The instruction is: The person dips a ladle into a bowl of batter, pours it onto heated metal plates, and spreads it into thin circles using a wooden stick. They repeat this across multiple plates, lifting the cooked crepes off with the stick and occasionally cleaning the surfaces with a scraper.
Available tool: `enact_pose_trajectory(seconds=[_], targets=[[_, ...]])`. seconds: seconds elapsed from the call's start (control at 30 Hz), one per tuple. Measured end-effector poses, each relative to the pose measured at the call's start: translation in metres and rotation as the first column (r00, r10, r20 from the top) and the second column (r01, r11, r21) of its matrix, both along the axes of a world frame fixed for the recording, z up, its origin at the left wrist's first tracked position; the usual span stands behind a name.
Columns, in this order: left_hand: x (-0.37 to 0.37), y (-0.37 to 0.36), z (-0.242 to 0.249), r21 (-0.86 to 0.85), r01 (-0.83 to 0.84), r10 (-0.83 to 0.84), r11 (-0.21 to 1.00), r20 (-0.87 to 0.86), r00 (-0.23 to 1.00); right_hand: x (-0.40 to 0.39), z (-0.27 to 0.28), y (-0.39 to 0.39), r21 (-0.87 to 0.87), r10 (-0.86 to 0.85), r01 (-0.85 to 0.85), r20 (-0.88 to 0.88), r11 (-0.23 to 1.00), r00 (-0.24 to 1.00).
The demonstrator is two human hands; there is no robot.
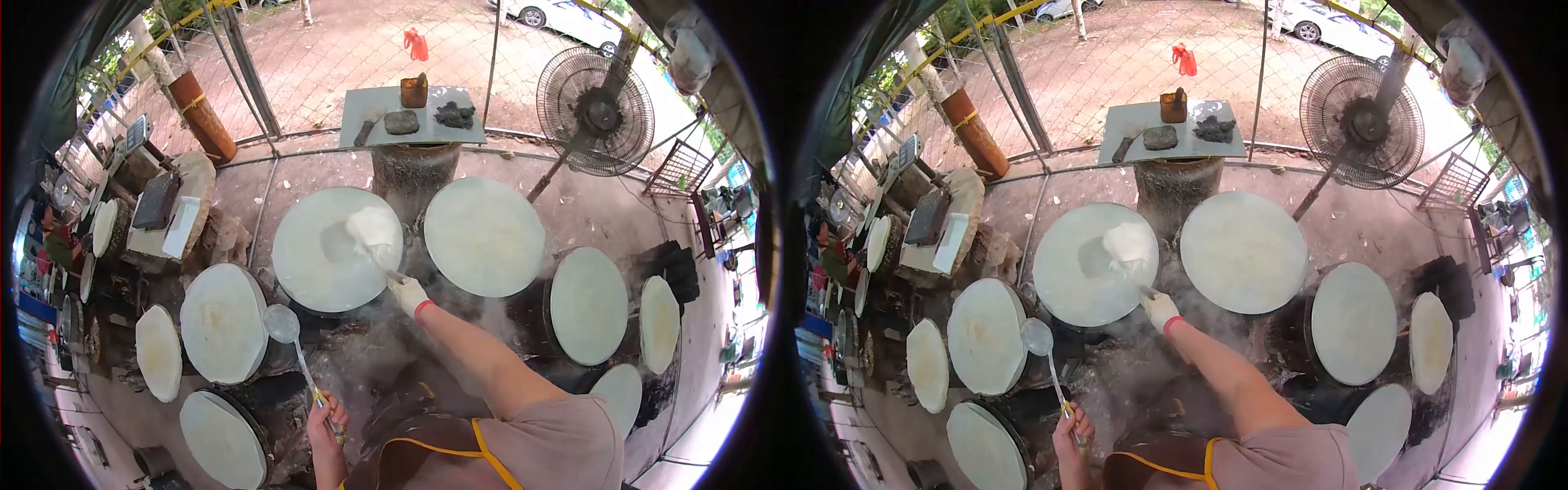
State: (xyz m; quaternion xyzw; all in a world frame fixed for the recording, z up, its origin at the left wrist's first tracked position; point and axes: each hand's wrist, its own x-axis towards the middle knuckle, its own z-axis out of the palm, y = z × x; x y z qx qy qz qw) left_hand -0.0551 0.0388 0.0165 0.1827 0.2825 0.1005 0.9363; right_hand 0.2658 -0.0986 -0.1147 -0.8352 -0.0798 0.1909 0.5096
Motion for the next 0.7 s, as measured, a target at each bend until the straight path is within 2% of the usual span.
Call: enact_pose_trajectory(seconds=[0.03, 0.07, 0.17, 0.2, 0.3, 0.33, 0.37, 0.43, 0.5, 0.53, 0.6, 0.63, 0.67, 0.7], targets=[[-0.001, 0.003, 0.001, 0.002, 0.01, -0.01, 1.0, 0.0, 1.0, 0.003, -0.002, 0.0, -0.054, 0.12, -0.118, 0.037, 0.992, 0.992], [0.0, 0.007, 0.002, 0.005, 0.021, -0.021, 1.0, 0.001, 1.0, -0.009, 0.058, -0.003, -0.071, -0.084, 0.078, -0.079, 0.994, 0.993], [0.003, 0.015, 0.002, 0.03, 0.043, -0.043, 0.999, -0.026, 0.999, -0.016, 0.04, -0.005, -0.033, -0.333, 0.332, -0.143, 0.943, 0.932], [0.003, 0.017, 0.002, 0.045, 0.054, -0.052, 0.998, -0.043, 0.998, -0.009, -0.047, -0.004, 0.174, -0.226, 0.223, 0.0, 0.959, 0.974], [0.008, 0.017, -0.002, 0.067, 0.064, -0.059, 0.996, -0.077, 0.995, 0.012, -0.015, -0.002, 0.053, 0.045, -0.049, 0.063, 0.997, 0.997], [0.01, 0.017, -0.005, 0.058, 0.07, -0.066, 0.996, -0.075, 0.995, 0.015, 0.024, -0.003, 0.051, -0.001, 0.003, -0.035, 0.999, 0.999], [0.012, 0.017, -0.008, 0.049, 0.075, -0.071, 0.996, -0.072, 0.995, 0.017, 0.055, -0.009, -0.01, -0.058, 0.057, -0.021, 0.998, 0.998], [0.02, 0.012, -0.008, 0.034, 0.067, -0.064, 0.997, -0.099, 0.993, 0.033, 0.027, -0.006, 0.009, -0.268, 0.271, -0.124, 0.963, 0.955], [0.027, 0.003, -0.001, 0.024, 0.051, -0.047, 0.998, -0.166, 0.985, 0.021, 0.037, -0.001, -0.021, -0.038, 0.037, -0.036, 0.999, 0.999], [0.031, 0.003, -0.005, -0.001, 0.057, -0.057, 0.998, -0.142, 0.988, 0.03, 0.014, 0.009, -0.029, 0.033, -0.034, -0.026, 0.999, 0.999], [0.033, -0.001, -0.016, -0.053, 0.064, -0.069, 0.997, -0.102, 0.992, 0.064, -0.015, 0.019, -0.133, 0.206, -0.2, 0.03, 0.971, 0.978], [0.035, -0.005, -0.017, -0.044, 0.064, -0.069, 0.997, -0.122, 0.99, 0.08, -0.002, 0.025, -0.182, 0.292, -0.278, 0.053, 0.943, 0.955], [0.038, -0.008, -0.018, -0.035, 0.065, -0.069, 0.997, -0.143, 0.987, 0.093, 0.012, 0.023, -0.255, 0.297, -0.291, -0.016, 0.922, 0.955], [0.04, -0.011, -0.019, -0.026, 0.065, -0.069, 0.998, -0.164, 0.984, 0.095, 0.022, 0.02, -0.204, 0.23, -0.235, -0.048, 0.951, 0.972]])
